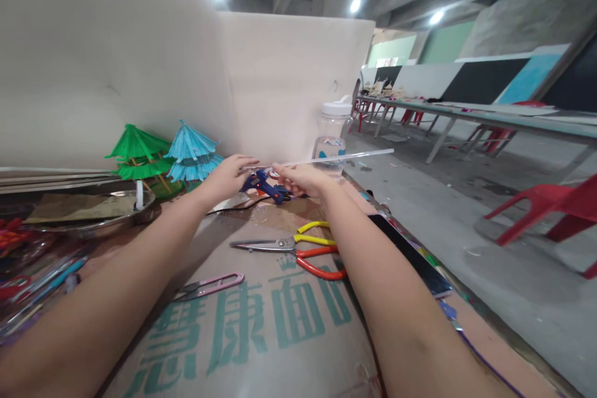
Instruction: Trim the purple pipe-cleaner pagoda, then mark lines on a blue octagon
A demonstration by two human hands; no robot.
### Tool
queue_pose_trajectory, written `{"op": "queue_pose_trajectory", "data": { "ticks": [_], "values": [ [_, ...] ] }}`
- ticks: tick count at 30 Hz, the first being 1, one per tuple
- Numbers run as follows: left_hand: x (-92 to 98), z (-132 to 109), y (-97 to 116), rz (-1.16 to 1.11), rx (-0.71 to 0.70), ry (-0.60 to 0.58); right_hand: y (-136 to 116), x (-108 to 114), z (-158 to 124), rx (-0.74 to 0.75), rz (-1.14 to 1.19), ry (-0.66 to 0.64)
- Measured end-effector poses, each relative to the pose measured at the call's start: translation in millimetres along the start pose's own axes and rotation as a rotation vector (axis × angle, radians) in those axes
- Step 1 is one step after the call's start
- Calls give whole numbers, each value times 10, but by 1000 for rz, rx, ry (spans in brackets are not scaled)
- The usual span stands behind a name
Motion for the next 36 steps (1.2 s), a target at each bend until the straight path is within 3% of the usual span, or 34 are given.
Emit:
{"op": "queue_pose_trajectory", "data": {
  "ticks": [4,6,8,12,16,21,25,30,36],
  "values": [
    [476,-152,333,-78,-63,-150,-103,-189,-160,-12,-252,-147],
    [710,-258,490,-94,-51,-149,-191,-310,-238,-7,-375,-216],
    [826,-381,630,-6,-97,-177,-283,-430,-297,1,-492,-270],
    [767,-750,581,232,-132,-327,-491,-690,-413,50,-680,-303],
    [641,-1376,307,259,-78,-456,-793,-1033,-669,263,-940,-171],
    [436,-2105,224,187,-20,-377,-1048,-1681,-1114,597,-1047,-173],
    [210,-2361,264,171,-29,-319,-893,-2000,-1274,560,-1210,-251],
    [186,-2465,266,212,-53,-304,-333,-2030,-1452,508,-1180,-528],
    [186,-2523,262,197,-129,-322,23,-1855,-1402,440,-1071,-376]
  ]
}}
Point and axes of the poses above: each hand's wrist, its own z-axis towards the middle knuckle, its own x-axis out of the back of the hand, y = z × x, the point moved 7 cm from there along z, towards the middle knuckle, and after that the axes turned 7 degrees about z, right-handed, at the moved point
